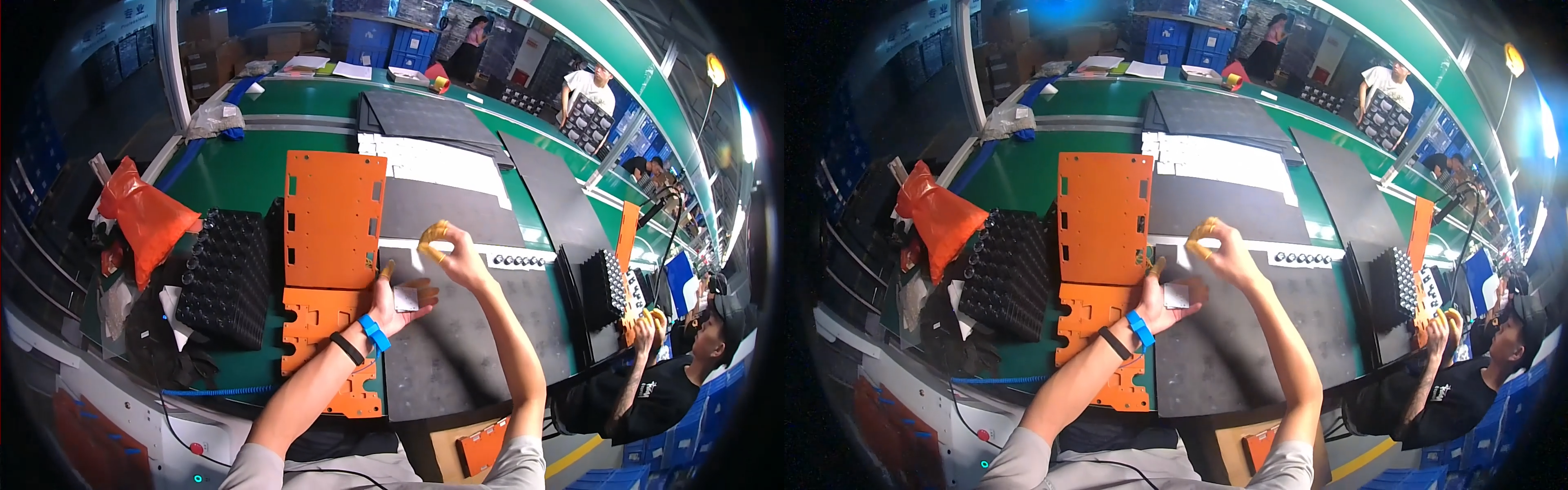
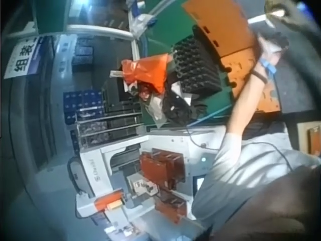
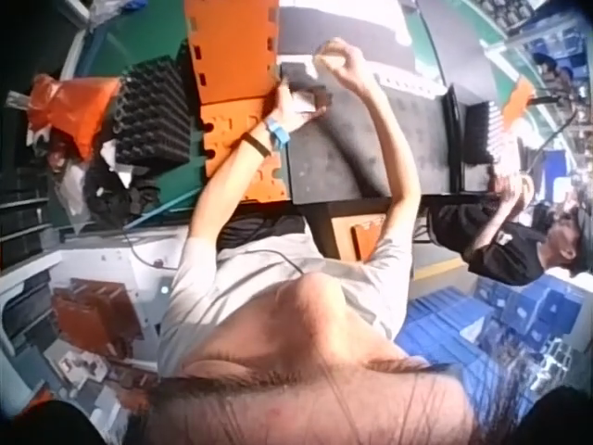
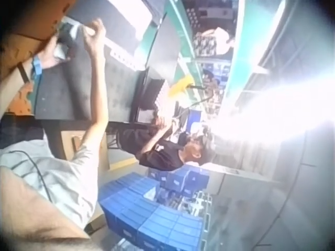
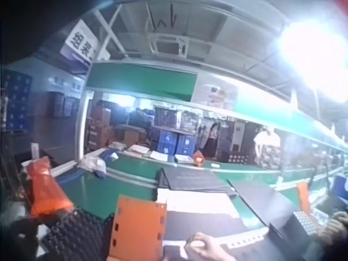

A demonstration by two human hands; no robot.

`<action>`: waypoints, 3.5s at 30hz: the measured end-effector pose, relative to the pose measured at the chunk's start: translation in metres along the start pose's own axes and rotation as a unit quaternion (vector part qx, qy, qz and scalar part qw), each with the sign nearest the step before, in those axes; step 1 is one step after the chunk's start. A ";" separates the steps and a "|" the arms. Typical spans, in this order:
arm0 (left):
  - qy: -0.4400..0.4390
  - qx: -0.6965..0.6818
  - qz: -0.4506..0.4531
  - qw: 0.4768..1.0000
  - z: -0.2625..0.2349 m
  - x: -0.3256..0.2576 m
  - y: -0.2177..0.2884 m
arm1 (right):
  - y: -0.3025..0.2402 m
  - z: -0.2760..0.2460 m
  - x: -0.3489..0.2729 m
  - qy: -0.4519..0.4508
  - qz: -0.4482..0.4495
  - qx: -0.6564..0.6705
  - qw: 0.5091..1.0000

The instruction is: Placing components into an orange fixture housing and operating a pneumatic assembly machine.

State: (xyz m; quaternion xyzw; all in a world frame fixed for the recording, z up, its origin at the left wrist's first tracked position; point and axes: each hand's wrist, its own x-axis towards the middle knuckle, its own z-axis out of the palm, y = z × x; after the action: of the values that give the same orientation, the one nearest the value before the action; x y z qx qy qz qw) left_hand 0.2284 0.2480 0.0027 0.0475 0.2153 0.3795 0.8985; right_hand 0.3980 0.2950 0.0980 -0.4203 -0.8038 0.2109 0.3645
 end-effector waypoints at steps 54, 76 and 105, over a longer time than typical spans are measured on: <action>0.037 0.269 0.063 0.960 0.000 0.003 -0.019 | 0.149 0.055 0.027 0.100 0.047 -0.240 0.964; 0.080 0.024 0.063 0.994 0.010 -0.006 -0.006 | 0.018 0.014 -0.021 -0.045 0.108 0.080 0.990; 0.023 0.087 0.010 0.996 -0.006 0.000 -0.012 | 0.301 -0.093 0.075 0.027 0.292 -0.327 0.899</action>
State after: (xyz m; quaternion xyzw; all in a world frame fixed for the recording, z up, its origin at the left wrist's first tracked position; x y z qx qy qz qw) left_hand 0.2336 0.2396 -0.0063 0.1187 0.2672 0.3695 0.8820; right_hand 0.5979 0.5281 -0.0056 -0.7370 -0.6585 0.0215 0.1507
